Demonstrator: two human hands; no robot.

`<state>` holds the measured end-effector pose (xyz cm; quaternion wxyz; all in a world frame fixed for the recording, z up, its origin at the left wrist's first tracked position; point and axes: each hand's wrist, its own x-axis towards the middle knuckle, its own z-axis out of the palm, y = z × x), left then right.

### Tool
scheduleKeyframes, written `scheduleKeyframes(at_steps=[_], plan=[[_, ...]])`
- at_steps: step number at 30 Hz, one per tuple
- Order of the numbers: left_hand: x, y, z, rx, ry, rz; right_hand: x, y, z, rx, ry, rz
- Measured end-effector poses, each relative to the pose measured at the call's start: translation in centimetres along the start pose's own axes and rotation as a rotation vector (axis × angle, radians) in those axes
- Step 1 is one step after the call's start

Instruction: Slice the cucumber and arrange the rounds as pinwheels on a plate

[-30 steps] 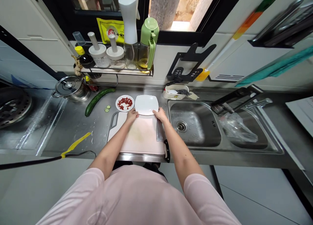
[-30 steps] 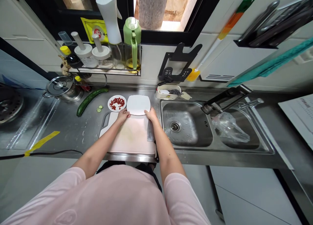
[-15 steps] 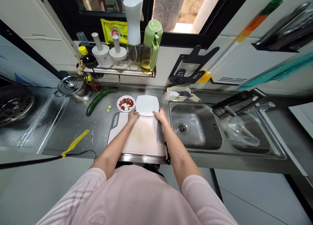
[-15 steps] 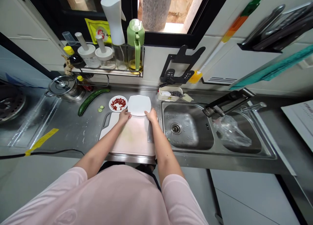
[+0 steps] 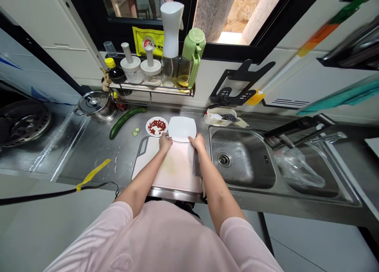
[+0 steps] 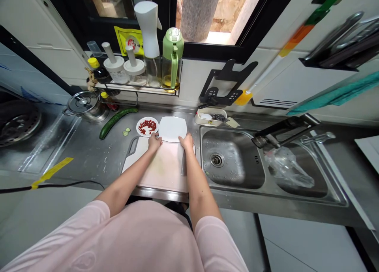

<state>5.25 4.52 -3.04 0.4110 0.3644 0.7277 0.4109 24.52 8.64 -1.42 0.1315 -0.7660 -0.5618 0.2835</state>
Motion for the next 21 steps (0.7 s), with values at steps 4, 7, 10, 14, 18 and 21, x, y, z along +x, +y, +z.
scheduleKeyframes(at_steps=[4, 7, 10, 14, 18, 21], plan=[[-0.3, 0.0, 0.0, 0.09, 0.027, 0.05, 0.1, 0.4, 0.2, 0.015, 0.006, -0.005], [-0.5, -0.1, 0.0, 0.108, 0.045, 0.068, 0.1, 0.5, 0.2, 0.018, 0.006, 0.001], [-0.6, -0.1, 0.0, 0.092, 0.055, 0.082, 0.1, 0.4, 0.2, 0.028, -0.001, 0.018], [-1.1, 0.0, -0.4, 0.072, 0.064, 0.1, -0.3, 0.3, 0.0, 0.108, 0.013, 0.015], [-2.0, 0.6, -1.6, -0.017, 0.083, 0.137, -1.4, 0.7, -0.6, 0.195, 0.13, -0.013], [-2.2, 1.6, -3.2, -0.124, 0.17, 0.208, -3.0, 1.6, -1.2, 0.305, 0.171, -0.053]])
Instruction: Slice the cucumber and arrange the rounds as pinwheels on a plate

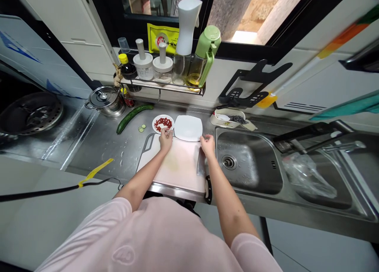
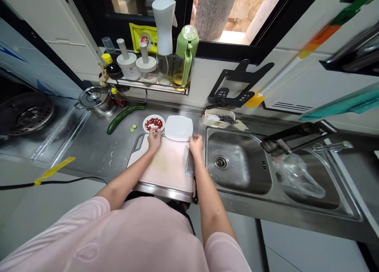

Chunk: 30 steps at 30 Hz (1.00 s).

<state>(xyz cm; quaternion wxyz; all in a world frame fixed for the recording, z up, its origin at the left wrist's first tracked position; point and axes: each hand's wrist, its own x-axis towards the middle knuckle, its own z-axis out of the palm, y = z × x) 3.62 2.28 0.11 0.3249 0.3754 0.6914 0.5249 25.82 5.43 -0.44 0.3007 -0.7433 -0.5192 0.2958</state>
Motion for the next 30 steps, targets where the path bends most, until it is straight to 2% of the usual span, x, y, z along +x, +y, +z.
scheduleKeyframes(at_steps=[3, 6, 10, 13, 16, 18, 21, 26, 30], plan=[[1.4, 1.3, -1.5, -0.087, 0.136, 0.026, -2.0, 1.1, -1.4, 0.107, -0.022, -0.04], [3.6, 2.0, -3.3, -0.085, 0.206, 0.009, -4.2, 2.4, -3.0, 0.131, -0.018, -0.052], [7.1, 2.0, -6.4, 0.121, 0.366, -0.005, -6.7, 4.1, -4.7, 0.094, 0.018, -0.041], [9.4, 1.7, -9.2, 0.311, 0.489, 0.048, -8.4, 5.3, -5.5, 0.062, 0.015, -0.063], [11.0, 1.2, -12.0, 0.511, 0.56, 0.102, -9.9, 6.2, -5.9, 0.017, -0.013, -0.07], [11.6, 0.9, -13.5, 0.65, 0.577, 0.103, -10.9, 6.5, -6.2, -0.026, -0.023, -0.071], [12.1, 0.3, -15.3, 0.817, 0.54, 0.068, -12.0, 6.9, -6.8, -0.122, -0.025, -0.086], [12.6, -0.6, -17.0, 1.01, 0.38, -0.04, -13.1, 7.4, -7.4, -0.214, -0.047, -0.119], [13.0, -1.5, -18.1, 1.087, 0.322, -0.155, -13.6, 8.0, -7.4, -0.217, -0.066, -0.112]])
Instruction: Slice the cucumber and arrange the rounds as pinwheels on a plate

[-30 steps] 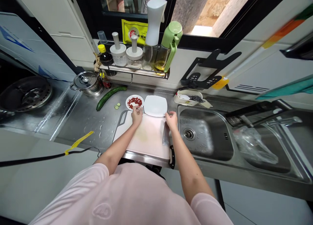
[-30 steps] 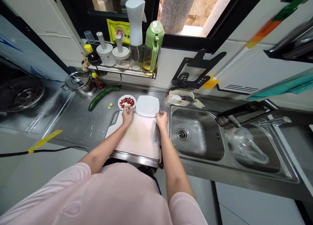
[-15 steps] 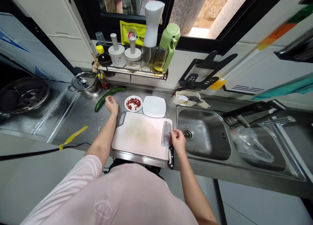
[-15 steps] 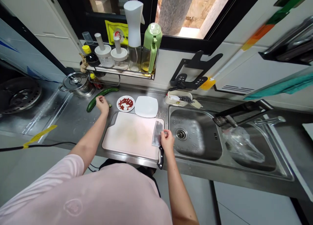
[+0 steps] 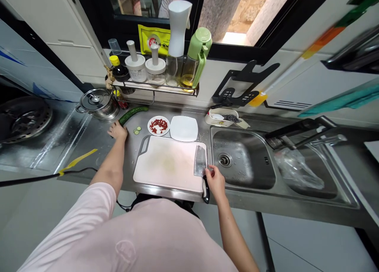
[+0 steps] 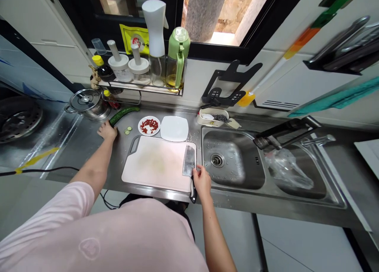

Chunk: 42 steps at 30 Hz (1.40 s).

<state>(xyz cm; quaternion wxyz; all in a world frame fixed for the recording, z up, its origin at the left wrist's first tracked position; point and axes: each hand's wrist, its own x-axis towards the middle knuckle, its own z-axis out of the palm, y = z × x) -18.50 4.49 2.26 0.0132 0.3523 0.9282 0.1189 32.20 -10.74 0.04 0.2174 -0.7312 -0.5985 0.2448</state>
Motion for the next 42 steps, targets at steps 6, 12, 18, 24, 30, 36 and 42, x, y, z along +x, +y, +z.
scheduleKeyframes(at_steps=[6, 12, 18, 24, 30, 36, 42], plan=[[0.9, -1.9, 0.7, -0.04, -0.037, -0.025, -0.6, 0.4, 0.2, 0.007, -0.004, 0.019], [1.4, -3.1, 1.2, -0.11, -0.045, -0.027, -0.8, 0.5, 0.3, 0.004, -0.001, 0.008], [0.3, -4.3, 1.1, -0.17, 0.029, -0.029, -0.9, 0.6, 0.1, 0.02, 0.014, -0.01], [-1.5, -5.9, -0.1, -0.284, 0.091, 0.006, -1.0, 0.9, 0.5, 0.002, 0.023, -0.002], [-4.6, -6.6, -1.1, -0.371, 0.094, 0.072, -1.3, 0.5, 0.9, -0.004, 0.019, -0.017], [-8.7, -6.4, -1.4, -0.426, 0.045, 0.161, -1.5, 0.3, 0.8, -0.001, 0.044, -0.032], [-13.0, -6.9, -1.4, -0.46, -0.01, 0.21, -2.1, 0.5, 1.0, 0.001, 0.063, -0.034]])
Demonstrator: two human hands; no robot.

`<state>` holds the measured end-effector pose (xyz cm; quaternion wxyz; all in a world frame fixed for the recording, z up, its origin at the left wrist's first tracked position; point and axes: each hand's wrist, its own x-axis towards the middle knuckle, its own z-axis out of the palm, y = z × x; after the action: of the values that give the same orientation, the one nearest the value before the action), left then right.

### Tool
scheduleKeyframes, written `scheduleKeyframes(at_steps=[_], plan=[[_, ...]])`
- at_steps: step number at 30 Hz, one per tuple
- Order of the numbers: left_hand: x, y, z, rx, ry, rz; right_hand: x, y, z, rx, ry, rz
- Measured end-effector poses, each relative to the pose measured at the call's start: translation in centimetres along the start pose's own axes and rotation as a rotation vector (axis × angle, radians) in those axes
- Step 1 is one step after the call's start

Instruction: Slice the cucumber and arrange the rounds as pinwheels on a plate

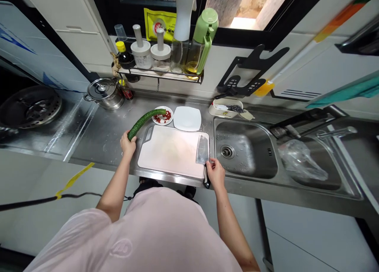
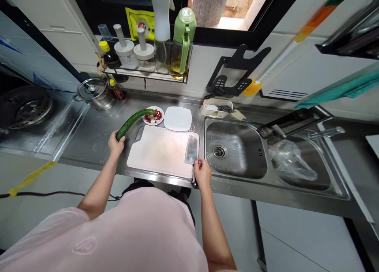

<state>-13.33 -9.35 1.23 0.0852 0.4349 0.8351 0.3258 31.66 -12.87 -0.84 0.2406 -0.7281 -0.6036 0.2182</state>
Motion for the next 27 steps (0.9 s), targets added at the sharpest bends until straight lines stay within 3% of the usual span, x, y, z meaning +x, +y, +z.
scheduleKeyframes(at_steps=[11, 27], plan=[[-6.9, -1.0, -1.1, 0.049, -0.149, 0.109, -0.7, -0.9, 0.0, -0.066, -0.011, 0.023], [-8.4, -2.5, -2.5, 0.191, -0.255, 0.069, -0.8, -1.9, 0.0, -0.196, -0.168, 0.077]])
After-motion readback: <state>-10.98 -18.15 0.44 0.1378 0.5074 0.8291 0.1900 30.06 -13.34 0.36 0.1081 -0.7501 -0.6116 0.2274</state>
